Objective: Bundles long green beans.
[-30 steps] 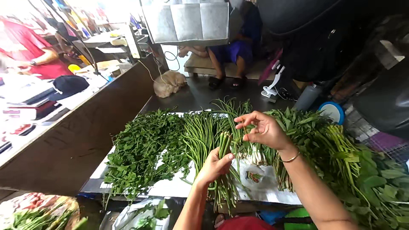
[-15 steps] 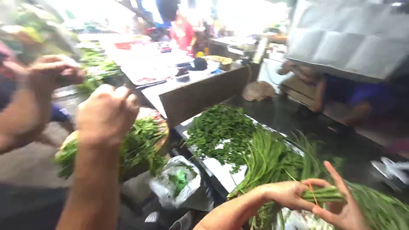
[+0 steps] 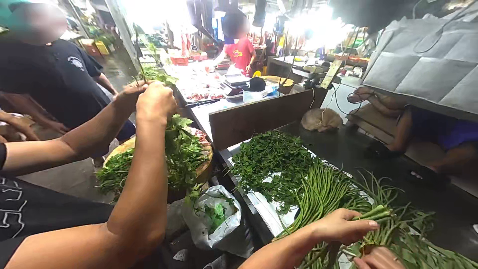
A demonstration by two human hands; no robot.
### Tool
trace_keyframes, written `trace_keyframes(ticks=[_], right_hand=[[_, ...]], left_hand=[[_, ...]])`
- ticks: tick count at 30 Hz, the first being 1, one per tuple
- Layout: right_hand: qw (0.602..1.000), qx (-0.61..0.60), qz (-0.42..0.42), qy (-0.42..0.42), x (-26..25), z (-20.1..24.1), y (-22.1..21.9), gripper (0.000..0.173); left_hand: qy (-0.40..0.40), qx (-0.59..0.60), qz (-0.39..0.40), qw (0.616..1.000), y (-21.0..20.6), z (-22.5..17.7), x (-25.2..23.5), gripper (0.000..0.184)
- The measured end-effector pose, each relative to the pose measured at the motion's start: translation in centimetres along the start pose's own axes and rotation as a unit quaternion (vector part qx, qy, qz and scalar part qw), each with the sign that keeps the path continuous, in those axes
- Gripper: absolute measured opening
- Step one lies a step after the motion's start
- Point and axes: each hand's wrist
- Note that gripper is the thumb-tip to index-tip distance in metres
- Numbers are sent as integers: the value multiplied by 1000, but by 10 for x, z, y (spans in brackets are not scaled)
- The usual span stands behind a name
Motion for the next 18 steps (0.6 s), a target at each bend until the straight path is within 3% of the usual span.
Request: trace_keyframes(ticks=[3, 6, 8, 12, 13, 15, 18], right_hand=[[981, -185, -20, 53, 8, -10, 7, 27], [925, -353, -2, 141, 5, 21, 23, 27], [891, -430, -61, 132, 2, 34, 23, 27], [713, -648, -250, 96, -13, 28, 9, 41], [708, -646, -273, 83, -18, 23, 9, 44], [767, -581, -266, 54, -28, 11, 15, 57], [872, -477, -97, 43, -39, -8, 44, 82]], left_hand=[[-16, 48, -40, 998, -2, 6, -5, 35], [-44, 82, -70, 993, -9, 6, -5, 35], [-77, 119, -75, 987, -17, -2, -2, 34], [-149, 160, -39, 975, -25, -8, 1, 39], [-158, 143, -17, 977, -26, -8, 1, 41], [-147, 100, 28, 984, -28, -7, 3, 42], [-90, 71, 81, 990, -26, -2, 3, 43]])
Point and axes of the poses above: each hand's wrist, its own x-axis away from the middle knuckle, its own y-axis out of the back of the hand, z = x × y, and after that the axes turned 8 degrees about z, right-handed
